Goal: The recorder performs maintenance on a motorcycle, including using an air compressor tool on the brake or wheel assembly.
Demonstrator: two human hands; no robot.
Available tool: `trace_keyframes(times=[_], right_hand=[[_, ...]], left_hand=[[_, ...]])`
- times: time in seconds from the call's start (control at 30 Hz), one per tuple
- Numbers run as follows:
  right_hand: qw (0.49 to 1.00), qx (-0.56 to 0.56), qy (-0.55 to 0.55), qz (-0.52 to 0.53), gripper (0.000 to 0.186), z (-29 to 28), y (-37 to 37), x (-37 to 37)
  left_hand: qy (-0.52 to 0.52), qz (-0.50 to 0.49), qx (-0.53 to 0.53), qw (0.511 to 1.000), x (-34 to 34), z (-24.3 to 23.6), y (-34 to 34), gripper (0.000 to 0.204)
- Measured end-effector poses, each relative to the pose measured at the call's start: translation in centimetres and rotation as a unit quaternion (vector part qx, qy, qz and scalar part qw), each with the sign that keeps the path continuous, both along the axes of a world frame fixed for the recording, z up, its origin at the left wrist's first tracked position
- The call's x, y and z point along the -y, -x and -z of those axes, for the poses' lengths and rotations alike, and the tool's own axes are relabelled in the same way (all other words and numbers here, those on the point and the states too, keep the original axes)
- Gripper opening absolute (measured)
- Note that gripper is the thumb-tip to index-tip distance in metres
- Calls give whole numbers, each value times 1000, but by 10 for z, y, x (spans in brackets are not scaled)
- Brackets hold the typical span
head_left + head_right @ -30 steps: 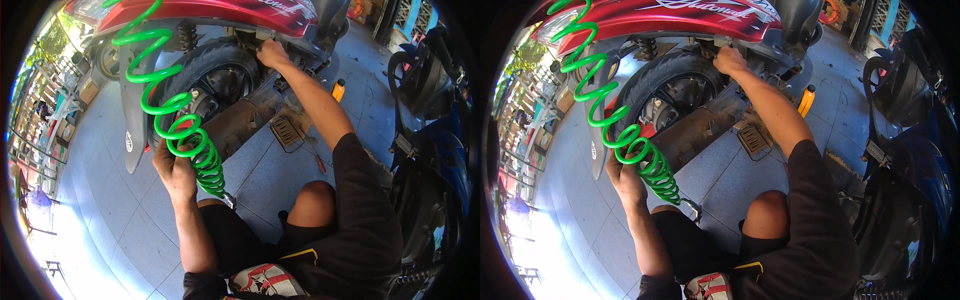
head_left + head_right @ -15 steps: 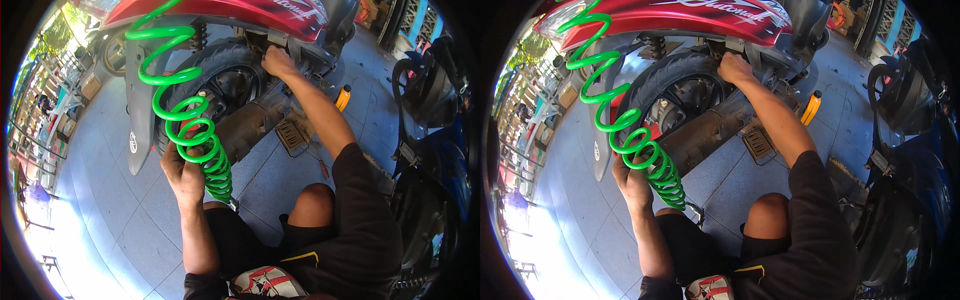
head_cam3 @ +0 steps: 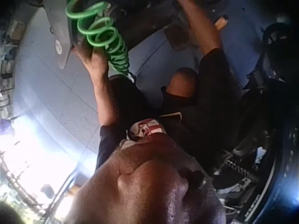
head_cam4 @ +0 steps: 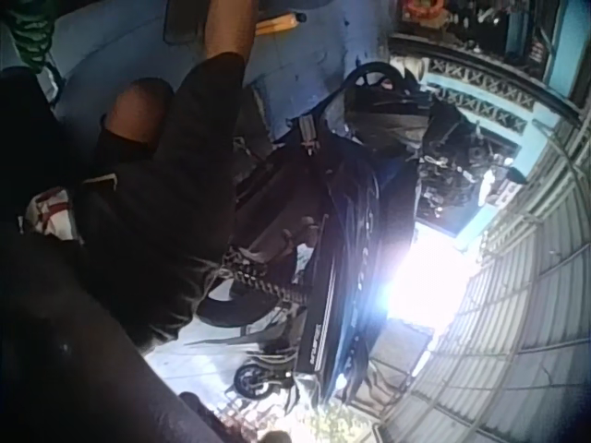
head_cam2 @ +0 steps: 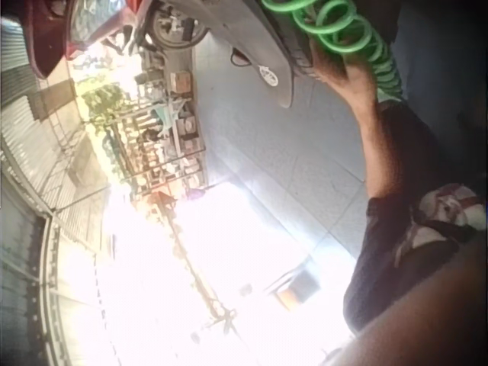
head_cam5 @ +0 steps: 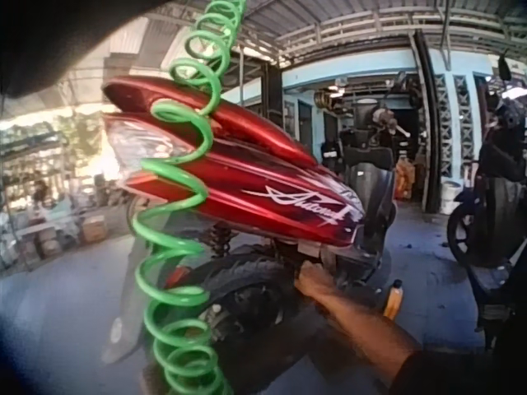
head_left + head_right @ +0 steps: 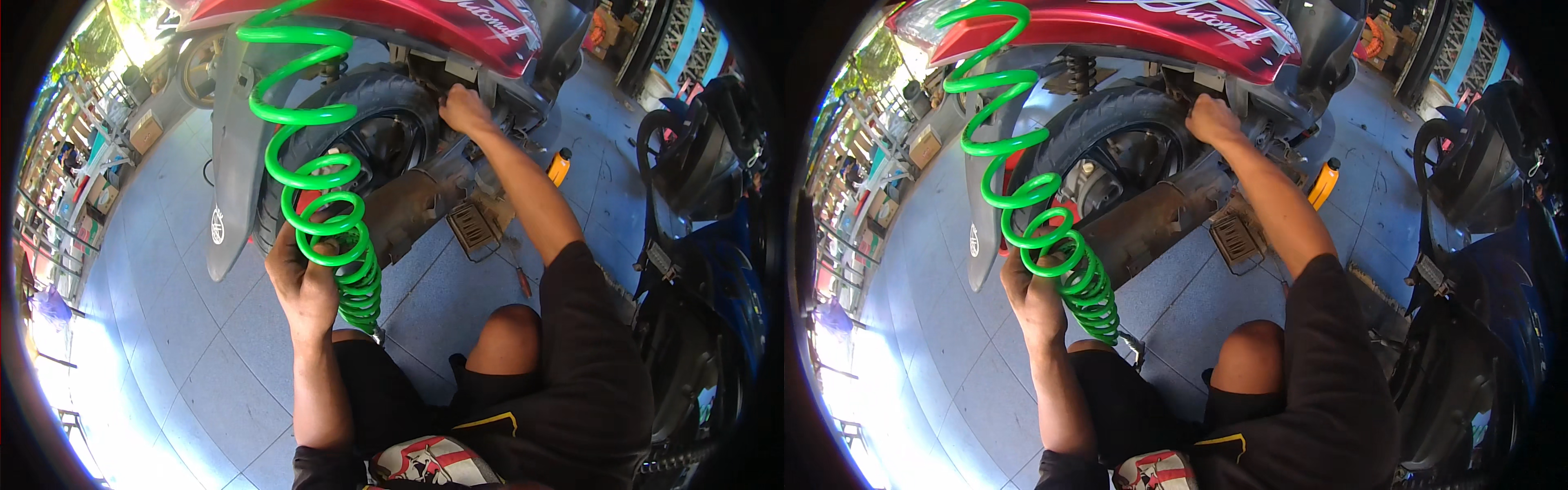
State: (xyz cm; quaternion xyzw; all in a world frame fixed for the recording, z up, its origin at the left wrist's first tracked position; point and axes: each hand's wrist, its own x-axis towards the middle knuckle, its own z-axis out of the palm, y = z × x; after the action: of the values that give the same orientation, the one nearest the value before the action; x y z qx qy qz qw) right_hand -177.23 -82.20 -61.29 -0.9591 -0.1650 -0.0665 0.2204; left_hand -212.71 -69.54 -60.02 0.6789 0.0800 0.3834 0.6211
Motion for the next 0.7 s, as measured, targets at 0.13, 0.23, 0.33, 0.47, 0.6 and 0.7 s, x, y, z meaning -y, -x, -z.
trace_keyframes(times=[0.13,0.23,0.33,0.47,0.6,0.7], right_hand=[[997,76,14,16,40,-2,9,-6],[998,51,43,-15,39,-5,13,-9],[998,60,12,-1,36,-6,16,-4],[997,58,42,6,34,-1,18,3],[998,59,5,15,35,-2,18,-2],[995,67,67,-42,40,-11,19,0]], left_hand=[[-13,6,-26,1000,0,-4,2,42],[-1,7,-9,1000,1,-4,3,27],[-8,4,-3,1000,-1,-3,4,27],[16,26,-32,999,-2,-1,2,35],[-33,11,-8,999,-1,-2,6,35],[-27,2,-5,1000,-4,-5,9,36]])
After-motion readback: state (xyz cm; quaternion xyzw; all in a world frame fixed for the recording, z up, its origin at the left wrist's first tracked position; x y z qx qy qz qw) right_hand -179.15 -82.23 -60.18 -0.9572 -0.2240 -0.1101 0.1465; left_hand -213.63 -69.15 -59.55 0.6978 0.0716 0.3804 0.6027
